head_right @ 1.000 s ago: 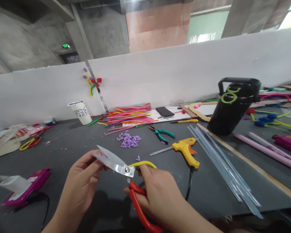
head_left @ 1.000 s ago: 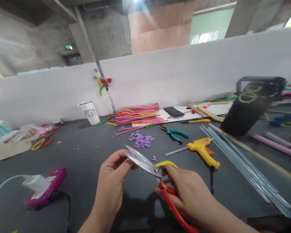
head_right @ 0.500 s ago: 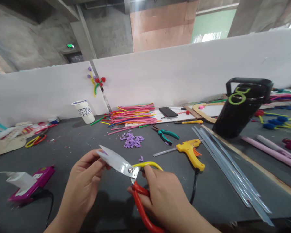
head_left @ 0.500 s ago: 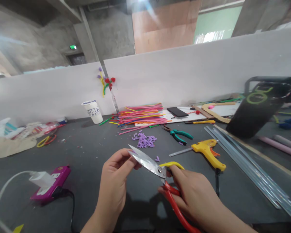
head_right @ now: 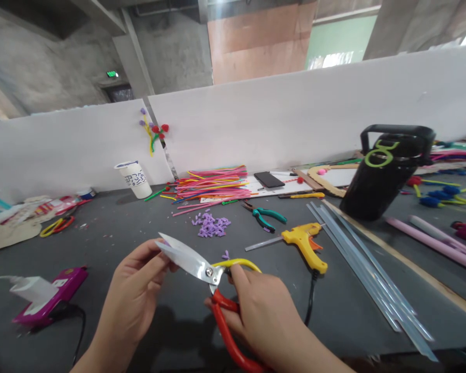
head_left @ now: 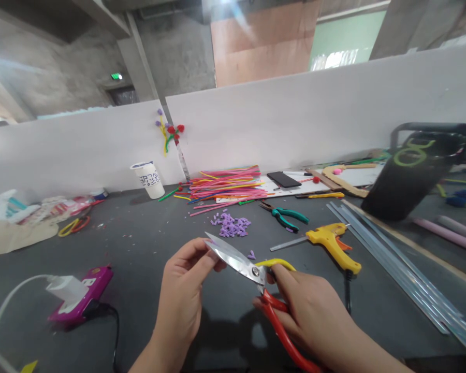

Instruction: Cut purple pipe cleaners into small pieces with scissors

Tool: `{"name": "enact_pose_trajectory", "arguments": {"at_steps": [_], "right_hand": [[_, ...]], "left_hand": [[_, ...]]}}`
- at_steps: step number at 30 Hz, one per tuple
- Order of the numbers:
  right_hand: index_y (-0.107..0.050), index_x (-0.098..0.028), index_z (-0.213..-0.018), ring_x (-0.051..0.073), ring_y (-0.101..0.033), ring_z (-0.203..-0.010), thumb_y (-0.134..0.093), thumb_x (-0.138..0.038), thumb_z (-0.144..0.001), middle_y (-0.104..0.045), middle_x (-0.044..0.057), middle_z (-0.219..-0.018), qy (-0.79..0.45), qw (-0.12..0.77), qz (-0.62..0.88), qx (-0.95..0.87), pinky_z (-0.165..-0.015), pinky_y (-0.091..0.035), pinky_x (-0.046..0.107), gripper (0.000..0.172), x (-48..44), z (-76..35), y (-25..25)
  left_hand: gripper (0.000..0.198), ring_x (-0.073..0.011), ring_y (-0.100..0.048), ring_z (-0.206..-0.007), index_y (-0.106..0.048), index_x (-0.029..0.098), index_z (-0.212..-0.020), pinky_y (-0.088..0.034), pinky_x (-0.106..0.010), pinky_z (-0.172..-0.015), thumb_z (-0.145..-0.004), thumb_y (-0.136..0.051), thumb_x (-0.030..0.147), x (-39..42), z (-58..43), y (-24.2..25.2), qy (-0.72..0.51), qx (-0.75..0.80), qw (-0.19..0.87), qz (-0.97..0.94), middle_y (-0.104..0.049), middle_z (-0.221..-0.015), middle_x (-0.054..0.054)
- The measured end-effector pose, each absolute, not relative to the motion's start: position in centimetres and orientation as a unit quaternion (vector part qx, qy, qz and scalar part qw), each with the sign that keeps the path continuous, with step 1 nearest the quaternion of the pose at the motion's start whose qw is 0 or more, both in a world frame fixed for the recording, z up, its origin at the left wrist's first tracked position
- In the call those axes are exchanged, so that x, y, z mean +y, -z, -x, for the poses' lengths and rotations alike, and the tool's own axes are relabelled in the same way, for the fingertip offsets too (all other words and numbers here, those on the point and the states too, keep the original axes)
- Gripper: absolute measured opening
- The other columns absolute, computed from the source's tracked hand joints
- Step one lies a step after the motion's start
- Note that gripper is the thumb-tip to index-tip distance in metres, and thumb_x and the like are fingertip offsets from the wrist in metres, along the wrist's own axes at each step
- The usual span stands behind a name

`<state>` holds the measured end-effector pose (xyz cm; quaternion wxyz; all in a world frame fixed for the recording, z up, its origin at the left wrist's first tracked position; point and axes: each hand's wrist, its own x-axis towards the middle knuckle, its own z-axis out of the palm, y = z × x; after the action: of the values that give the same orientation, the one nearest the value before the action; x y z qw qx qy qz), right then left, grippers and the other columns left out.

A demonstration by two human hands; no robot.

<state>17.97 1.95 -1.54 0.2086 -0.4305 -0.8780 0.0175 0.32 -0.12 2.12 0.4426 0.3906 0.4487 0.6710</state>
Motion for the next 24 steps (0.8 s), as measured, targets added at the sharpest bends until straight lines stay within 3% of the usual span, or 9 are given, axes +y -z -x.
{"name": "enact_pose_trajectory", "arguments": {"at_steps": [20,24], "right_hand": [[-0.044,-0.021,-0.068,0.015,-0.053,-0.045,-0.042,-0.047,-0.081,-0.056,-0.001,-0.052,-0.001,0.228,0.426,-0.875,-0.044,-0.025,0.023,0.030,1.98,-18.02,1.54],[-0.044,-0.020,-0.065,0.014,-0.047,-0.043,-0.046,-0.050,-0.078,-0.052,-0.002,-0.050,-0.060,0.227,0.442,-0.866,-0.043,-0.023,0.023,0.032,1.97,-17.85,1.35]], "left_hand": [[0.007,-0.0085,-0.054,-0.061,-0.066,0.018,-0.076,-0.043,-0.019,-0.060,-0.069,-0.064,0.019,0.02,0.27,-1.76,-0.676,0.446,0.429,-0.398,-0.062,-0.066,0.003],[0.006,-0.0084,-0.053,-0.061,-0.064,0.018,-0.075,-0.042,-0.019,-0.060,-0.069,-0.063,0.019,-0.15,0.47,-1.80,-0.670,0.456,0.425,-0.404,-0.061,-0.067,0.003]]}}
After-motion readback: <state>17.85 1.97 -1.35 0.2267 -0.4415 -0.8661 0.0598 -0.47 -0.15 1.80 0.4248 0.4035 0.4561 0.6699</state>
